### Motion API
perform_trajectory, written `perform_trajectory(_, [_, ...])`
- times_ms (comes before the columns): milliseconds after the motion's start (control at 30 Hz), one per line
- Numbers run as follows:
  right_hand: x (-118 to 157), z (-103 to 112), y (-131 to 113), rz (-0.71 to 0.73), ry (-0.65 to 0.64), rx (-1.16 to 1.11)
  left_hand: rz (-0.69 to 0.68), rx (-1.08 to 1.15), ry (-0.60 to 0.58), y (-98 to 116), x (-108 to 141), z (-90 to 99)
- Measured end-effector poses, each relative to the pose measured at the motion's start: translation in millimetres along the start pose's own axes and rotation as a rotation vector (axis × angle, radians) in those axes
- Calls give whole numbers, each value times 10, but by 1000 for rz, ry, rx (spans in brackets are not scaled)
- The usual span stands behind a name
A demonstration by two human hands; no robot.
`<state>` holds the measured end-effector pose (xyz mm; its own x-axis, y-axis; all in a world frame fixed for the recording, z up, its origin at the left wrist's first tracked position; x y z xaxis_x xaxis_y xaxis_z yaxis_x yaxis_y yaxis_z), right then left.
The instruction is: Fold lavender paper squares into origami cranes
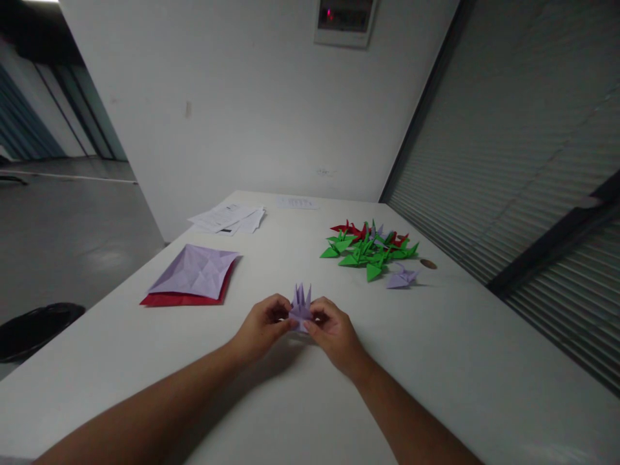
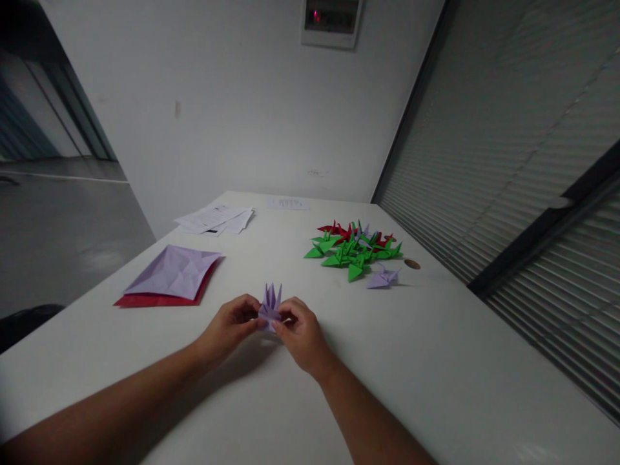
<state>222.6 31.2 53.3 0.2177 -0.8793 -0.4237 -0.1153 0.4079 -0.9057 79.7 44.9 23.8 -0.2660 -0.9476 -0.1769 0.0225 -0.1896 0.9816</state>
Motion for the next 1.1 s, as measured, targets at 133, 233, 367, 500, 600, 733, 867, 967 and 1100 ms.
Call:
perform_trajectory(133, [-25,16,-41,14,23,-29,-4,22,-39,17,-1,-29])
perform_trajectory(233, [-32,35,-26,8,34,-26,7,15,-46,3,5,-25])
perform_trajectory(367, [-33,37,-48,44,14,-16,14,-26,-18,-16,14,17])
perform_trajectory(500, [-33,47,-83,78,10,-15,-8,-2,1,-18,13,37])
perform_trajectory(600, [-32,52,-89,70,8,-35,-36,34,6,8,9,35])
perform_trajectory(733, [-20,66,-95,58,2,-57,-23,83,7,44,18,28])
perform_trajectory(867, [5,61,-112,63,-31,-39,22,104,18,35,37,30])
perform_trajectory(967, [14,50,-116,59,-40,-4,14,60,18,23,34,29])
perform_trajectory(1100, [8,37,-104,59,-16,28,-15,-9,29,23,20,39])
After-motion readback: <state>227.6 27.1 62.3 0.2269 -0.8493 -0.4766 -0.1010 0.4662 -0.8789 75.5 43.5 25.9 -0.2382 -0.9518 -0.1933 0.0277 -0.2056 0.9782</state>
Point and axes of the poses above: each hand's wrist, its own x-axis away from the middle knuckle, its own z-axis out of the back of the hand, y = z × x, the point moved 10 cm from there along -x, towards the middle knuckle, and after that the axes turned 11 degrees about -x, right-handed, at the moved point
